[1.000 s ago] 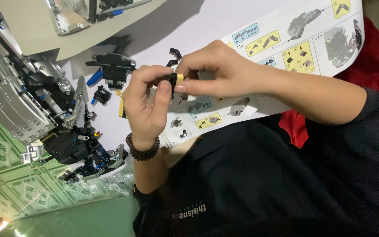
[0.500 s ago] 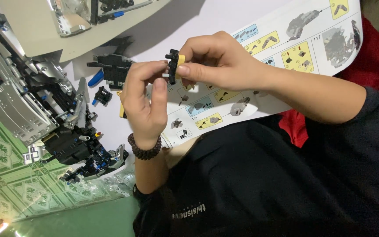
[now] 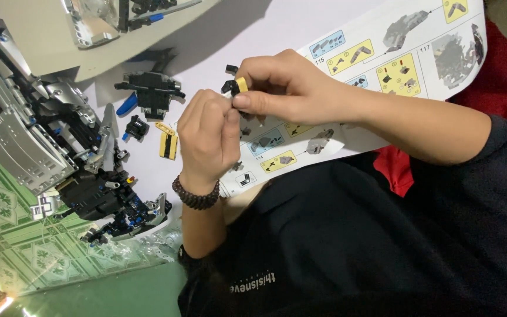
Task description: The person assembles a small Lego component by connecting yellow and black pieces while referencing an instruction manual. They flip the manual pages to follow the next steps and continue attaching small black connectors to the yellow base.
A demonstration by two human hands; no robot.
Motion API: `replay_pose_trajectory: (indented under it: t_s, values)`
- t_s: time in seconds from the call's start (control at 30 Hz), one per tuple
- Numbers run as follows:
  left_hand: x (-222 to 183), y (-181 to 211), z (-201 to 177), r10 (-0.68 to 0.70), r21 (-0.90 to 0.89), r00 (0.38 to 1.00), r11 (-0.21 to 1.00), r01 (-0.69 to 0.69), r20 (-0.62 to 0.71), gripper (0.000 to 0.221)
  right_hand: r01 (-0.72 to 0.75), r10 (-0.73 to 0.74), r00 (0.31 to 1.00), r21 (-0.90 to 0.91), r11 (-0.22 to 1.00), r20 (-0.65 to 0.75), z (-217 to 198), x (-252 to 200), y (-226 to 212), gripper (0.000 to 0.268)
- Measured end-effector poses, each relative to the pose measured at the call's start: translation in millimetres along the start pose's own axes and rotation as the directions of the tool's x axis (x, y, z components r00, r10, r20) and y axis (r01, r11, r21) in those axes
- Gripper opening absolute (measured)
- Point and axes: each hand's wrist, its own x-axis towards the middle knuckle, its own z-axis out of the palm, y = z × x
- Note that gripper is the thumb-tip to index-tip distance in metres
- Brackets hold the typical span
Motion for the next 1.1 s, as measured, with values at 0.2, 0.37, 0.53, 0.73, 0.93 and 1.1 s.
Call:
replay_pose_trajectory:
  t_s: [0.2,0.37,0.53,0.73,0.93,1.1]
  values:
    - [-3.7,-1.6,3.0,0.036,-0.063,0.998,0.997,-0.04,-0.054,0.009,0.145,-0.159,0.985,-0.193,0.97,-0.062,2.8,-5.2,-0.2,0.009]
    - [-7.8,-5.7,4.4,0.045,-0.107,0.996,0.993,-0.053,-0.07,0.011,0.139,-0.142,0.99,-0.088,0.986,-0.024,-1.6,-6.1,-1.4,0.01]
    - [-8.9,-14.2,2.5,0.061,-0.275,0.964,0.952,-0.135,-0.26,0.037,0.136,-0.153,0.987,0.261,0.956,0.044,2.8,-14.5,-5.9,0.016]
    - [-4.9,-18.4,4.9,0.107,-0.085,0.96,0.988,-0.133,-0.258,0.029,0.422,-0.584,0.809,0.631,0.651,0.061,38.2,-42.2,-55.9,0.008]
    - [-14.2,-27.0,17.6,0.149,-0.007,0.979,0.988,-0.151,-0.137,0.028,0.565,-0.677,0.731,0.482,0.67,0.085,36.1,-57.4,-69.3,0.022]
    - [-5.3,-21.1,7.2,0.127,0.001,0.99,0.992,-0.127,-0.055,0.028,0.611,-0.687,0.719,0.38,0.695,0.101,28.1,-63.6,-65.7,0.018]
